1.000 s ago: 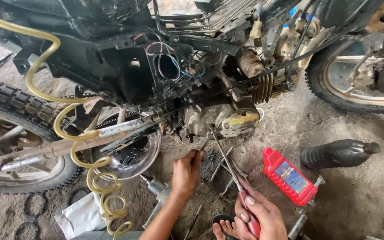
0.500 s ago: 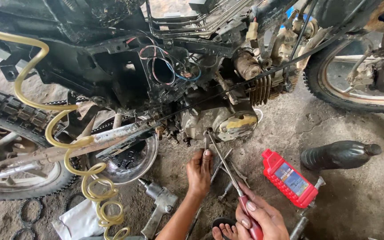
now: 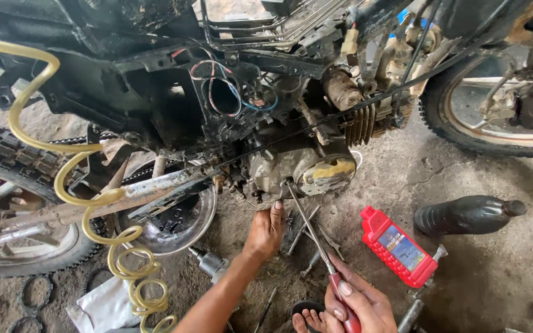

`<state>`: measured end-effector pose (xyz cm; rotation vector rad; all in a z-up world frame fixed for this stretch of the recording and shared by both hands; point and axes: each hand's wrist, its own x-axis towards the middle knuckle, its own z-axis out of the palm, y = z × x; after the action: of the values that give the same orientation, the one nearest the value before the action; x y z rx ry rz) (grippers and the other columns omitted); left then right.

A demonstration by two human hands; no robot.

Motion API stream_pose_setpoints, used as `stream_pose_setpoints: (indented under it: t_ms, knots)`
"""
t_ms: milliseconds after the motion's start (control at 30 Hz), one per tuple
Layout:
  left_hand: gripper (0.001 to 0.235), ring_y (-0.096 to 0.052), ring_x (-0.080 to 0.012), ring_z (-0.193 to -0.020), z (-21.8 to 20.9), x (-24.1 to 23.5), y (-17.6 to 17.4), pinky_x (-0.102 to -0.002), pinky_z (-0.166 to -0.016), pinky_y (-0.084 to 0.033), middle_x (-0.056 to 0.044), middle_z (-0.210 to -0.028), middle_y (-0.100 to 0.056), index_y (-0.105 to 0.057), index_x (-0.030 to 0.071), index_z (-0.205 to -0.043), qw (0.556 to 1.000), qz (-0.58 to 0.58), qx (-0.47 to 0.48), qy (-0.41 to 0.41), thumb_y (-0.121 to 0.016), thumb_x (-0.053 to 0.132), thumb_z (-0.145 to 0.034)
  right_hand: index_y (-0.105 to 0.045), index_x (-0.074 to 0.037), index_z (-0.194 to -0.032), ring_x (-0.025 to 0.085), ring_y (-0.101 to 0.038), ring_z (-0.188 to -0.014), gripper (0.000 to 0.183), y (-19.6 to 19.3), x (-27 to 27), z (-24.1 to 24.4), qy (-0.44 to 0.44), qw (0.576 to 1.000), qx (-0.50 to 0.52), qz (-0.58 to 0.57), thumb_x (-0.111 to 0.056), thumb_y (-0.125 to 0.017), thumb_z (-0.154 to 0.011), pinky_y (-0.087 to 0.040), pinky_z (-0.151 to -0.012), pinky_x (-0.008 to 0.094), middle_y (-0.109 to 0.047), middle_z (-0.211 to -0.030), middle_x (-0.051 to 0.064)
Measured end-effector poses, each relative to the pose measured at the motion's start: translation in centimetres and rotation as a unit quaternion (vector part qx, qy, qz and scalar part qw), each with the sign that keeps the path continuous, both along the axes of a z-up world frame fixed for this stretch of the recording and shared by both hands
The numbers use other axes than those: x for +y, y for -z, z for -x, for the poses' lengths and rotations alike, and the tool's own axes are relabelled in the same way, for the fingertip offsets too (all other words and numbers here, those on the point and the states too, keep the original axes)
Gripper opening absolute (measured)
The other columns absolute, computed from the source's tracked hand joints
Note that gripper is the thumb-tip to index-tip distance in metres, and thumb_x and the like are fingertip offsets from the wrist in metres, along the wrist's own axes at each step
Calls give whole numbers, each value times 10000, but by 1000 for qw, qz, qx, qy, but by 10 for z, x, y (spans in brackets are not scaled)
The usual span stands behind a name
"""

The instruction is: The person crouches beside a motorcycle frame on the ground and works on its engine area, using wrenches and a screwdriver to loosen, remove and reposition bolts and small parts, at one point reaching to the far side of the frame to work on the chain and rear section before returning to the engine.

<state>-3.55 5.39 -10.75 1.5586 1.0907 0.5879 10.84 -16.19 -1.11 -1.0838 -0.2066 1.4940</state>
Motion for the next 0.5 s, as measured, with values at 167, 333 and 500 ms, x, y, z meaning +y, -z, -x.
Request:
stream_pose_setpoints:
  t_ms: [167, 333, 500]
  knots:
    - [683, -530, -312, -617, 9, 5, -15, -517, -590, -475, -157, -698, -578, -622, 4, -855, 990, -90, 108, 12, -284, 554, -1077, -515, 2, -1511, 140, -440, -486, 597, -2, -1, 0, 0, 1000, -23, -5, -155, -535, -936, -375, -479, 263, -498, -633, 85]
    - [712, -598, -360, -716, 10, 8, -31, -550, -662, -547, -255, -857, -596, -608, -48, -989, 963, -31, 252, 86, -216, 541, -1077, -519, 23, -1511, 120, -440, -571, 598, -7, -1, 0, -1, 999, -44, 13, -142, -530, -936, -379, -555, 247, -519, -654, 101]
    - [702, -615, -378, -799, 9, 7, -37, -557, -763, -550, -269, -901, -611, -621, -49, -1023, 955, -14, 282, 91, -226, 527, -1087, -509, 3, -1520, 127, -434, -566, 598, -3, -3, -3, 5, 1000, -15, -9, -122, -528, -935, -375, -547, 253, -507, -649, 97]
